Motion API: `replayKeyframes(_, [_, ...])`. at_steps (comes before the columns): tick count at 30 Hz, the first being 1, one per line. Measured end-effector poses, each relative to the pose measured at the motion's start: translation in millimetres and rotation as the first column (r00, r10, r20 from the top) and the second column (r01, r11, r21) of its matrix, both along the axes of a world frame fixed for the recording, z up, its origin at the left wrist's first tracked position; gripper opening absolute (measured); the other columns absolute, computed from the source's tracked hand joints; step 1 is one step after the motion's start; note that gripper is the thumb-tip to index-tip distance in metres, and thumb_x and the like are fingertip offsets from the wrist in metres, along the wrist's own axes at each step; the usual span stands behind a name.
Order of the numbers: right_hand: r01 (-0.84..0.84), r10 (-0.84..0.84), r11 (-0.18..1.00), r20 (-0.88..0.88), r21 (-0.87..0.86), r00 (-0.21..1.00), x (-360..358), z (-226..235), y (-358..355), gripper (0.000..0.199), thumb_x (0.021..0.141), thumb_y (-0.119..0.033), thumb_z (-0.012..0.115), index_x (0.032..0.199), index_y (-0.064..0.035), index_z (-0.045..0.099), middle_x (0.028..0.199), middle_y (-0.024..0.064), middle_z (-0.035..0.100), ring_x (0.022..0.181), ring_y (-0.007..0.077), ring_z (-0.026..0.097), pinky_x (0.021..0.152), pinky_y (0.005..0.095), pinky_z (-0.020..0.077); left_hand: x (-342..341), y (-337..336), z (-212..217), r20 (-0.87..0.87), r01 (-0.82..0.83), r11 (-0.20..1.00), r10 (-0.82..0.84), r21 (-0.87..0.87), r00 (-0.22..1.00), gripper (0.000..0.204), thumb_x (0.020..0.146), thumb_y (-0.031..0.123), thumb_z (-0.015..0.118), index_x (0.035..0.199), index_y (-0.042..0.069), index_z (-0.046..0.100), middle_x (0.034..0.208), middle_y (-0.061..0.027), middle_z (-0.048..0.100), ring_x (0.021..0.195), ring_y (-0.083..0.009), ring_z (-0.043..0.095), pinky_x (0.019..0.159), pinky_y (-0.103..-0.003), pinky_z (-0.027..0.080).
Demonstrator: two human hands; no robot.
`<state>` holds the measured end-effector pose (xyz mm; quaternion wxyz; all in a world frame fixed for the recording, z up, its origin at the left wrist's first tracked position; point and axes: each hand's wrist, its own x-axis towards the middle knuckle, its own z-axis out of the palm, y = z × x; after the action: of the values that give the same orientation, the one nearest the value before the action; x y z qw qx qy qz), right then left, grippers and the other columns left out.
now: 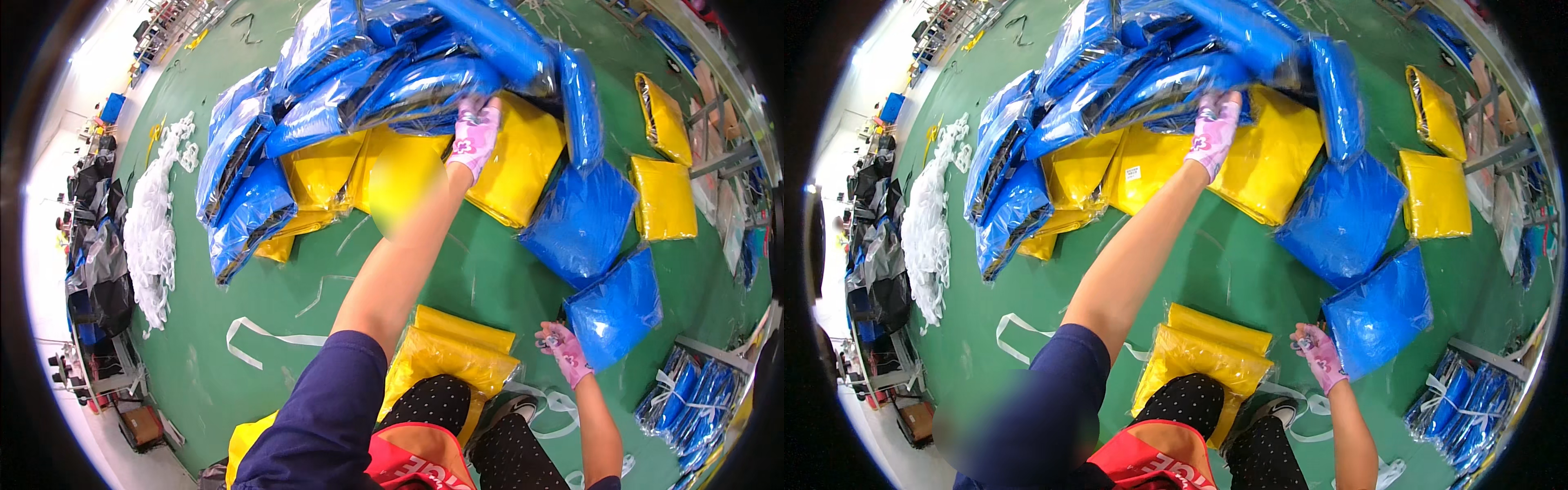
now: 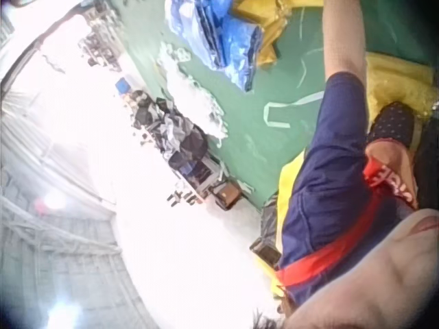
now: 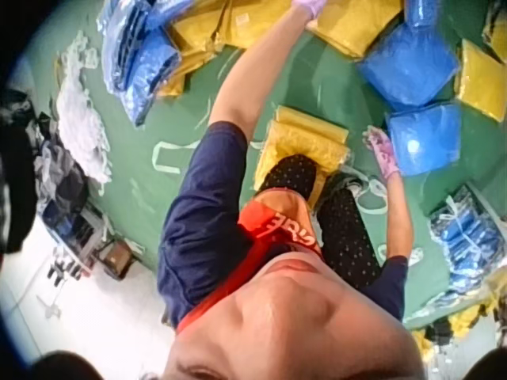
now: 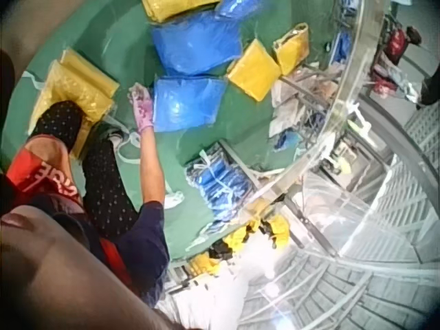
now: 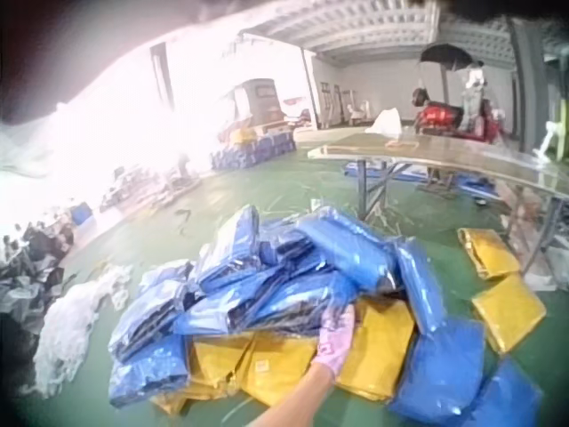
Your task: The person gathers yellow and blue plastic pouches from a green floor, stacks them into separate color groups, and secures each stack with a white strap by hand. The person then places the finished bundles aside and repeats the process with additional pouches.
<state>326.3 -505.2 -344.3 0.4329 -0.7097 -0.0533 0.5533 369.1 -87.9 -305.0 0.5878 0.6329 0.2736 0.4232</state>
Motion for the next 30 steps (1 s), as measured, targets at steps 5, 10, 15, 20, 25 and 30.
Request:
replayKeyframes(5, [-0.093, 0.094, 0.995, -0.06, 0.025, 0.994, 2.2, -24.0, 20.9, 0.036, 0.091, -0.023, 0.055, 0.121, -0.0035, 0.049, 0.104, 0.0066, 0.061, 0.088, 0.0129, 0.059, 0.077, 0.0256, 0.0465, -141.6, 42.8, -119.1, -0.486, -0.437, 0.833, 0.553, 0.339, 0.677, 0.007, 0.088, 0.012, 0.054, 0.091, 0.007, 0.059, 0.074, 0.0006, 0.05, 0.069, -0.0096, 0.048, 0.061, -0.025, 0.045])
replayKeyframes(10, [-0.041, 0.034, 0.998, -0.117, -0.053, 0.992, 8.9, -47.5, 9.8, 0.035, 0.091, -0.023, 0.055, 0.12, -0.0047, 0.05, 0.104, 0.007, 0.062, 0.088, 0.0134, 0.059, 0.077, 0.0269, 0.0471, -227.6, 68.1, -106.8, -0.304, -0.659, 0.409, 0.652, -0.631, 0.695, 0.069, 0.078, 0.061, 0.056, 0.118, 0.005, 0.051, 0.12, -0.0113, 0.052, 0.1, -0.0246, 0.054, 0.079, -0.04, 0.047])
replayKeyframes(15, [-0.089, 0.089, 0.996, -0.186, 0.008, 0.978, 7.8, -48.9, 36.3, 0.035, 0.09, -0.023, 0.056, 0.12, -0.0044, 0.05, 0.104, 0.0077, 0.062, 0.088, 0.0143, 0.06, 0.078, 0.0282, 0.0475, -241.1, 71.2, -93.3, -0.133, -0.539, 0.467, 0.657, -0.701, 0.742, 0.056, 0.08, 0.04, 0.063, 0.122, 0.007, 0.048, 0.111, -0.0101, 0.054, 0.089, -0.0234, 0.057, 0.073, -0.035, 0.049])
replayKeyframes(20, [-0.004, 0.118, 0.964, -0.416, 0.266, 0.902, 2.7, -22.9, 118.5, 0.049, 0.089, -0.021, 0.057, 0.132, -0.0054, 0.038, 0.119, 0.0119, 0.054, 0.101, 0.0215, 0.057, 0.083, 0.0324, 0.0479, -211.9, -94.7, -49.9, -0.023, -0.411, 0.523, 0.597, -0.747, 0.802, 0.042, 0.084, 0.035, 0.06, 0.113, 0.006, 0.051, 0.107, -0.005, 0.053, 0.092, -0.0186, 0.053, 0.079, -0.034, 0.047])
replayKeyframes(25, [0.033, 0.205, 0.91, -0.517, 0.413, 0.831, -27.6, 14.0, 199.2, 0.072, 0.09, -0.032, 0.056, 0.141, -0.005, 0.014, 0.135, 0.0146, 0.035, 0.109, 0.0321, 0.05, 0.085, 0.041, 0.0475, -229.8, -231.1, -5.7, -0.151, -0.33, 0.145, 0.674, -0.933, 0.723, 0.038, 0.085, 0.023, 0.063, 0.116, 0.006, 0.049, 0.112, -0.0068, 0.053, 0.093, -0.0188, 0.054, 0.079, -0.035, 0.05])
replayKeyframes(30, [-0.28, 0.303, 0.937, -0.089, 0.207, 0.949, -72.9, -12.8, 223.9, 0.033, 0.087, -0.009, 0.057, 0.119, -0.0052, 0.051, 0.1, 0.0042, 0.062, 0.092, 0.014, 0.06, 0.076, 0.0275, 0.0505, -272.8, -280.2, -20.0, -0.254, -0.367, 0.252, 0.387, -0.896, 0.886, 0.031, 0.084, 0.021, 0.066, 0.108, 0.003, 0.058, 0.105, -0.0058, 0.062, 0.09, -0.0146, 0.059, 0.078, -0.03, 0.048])
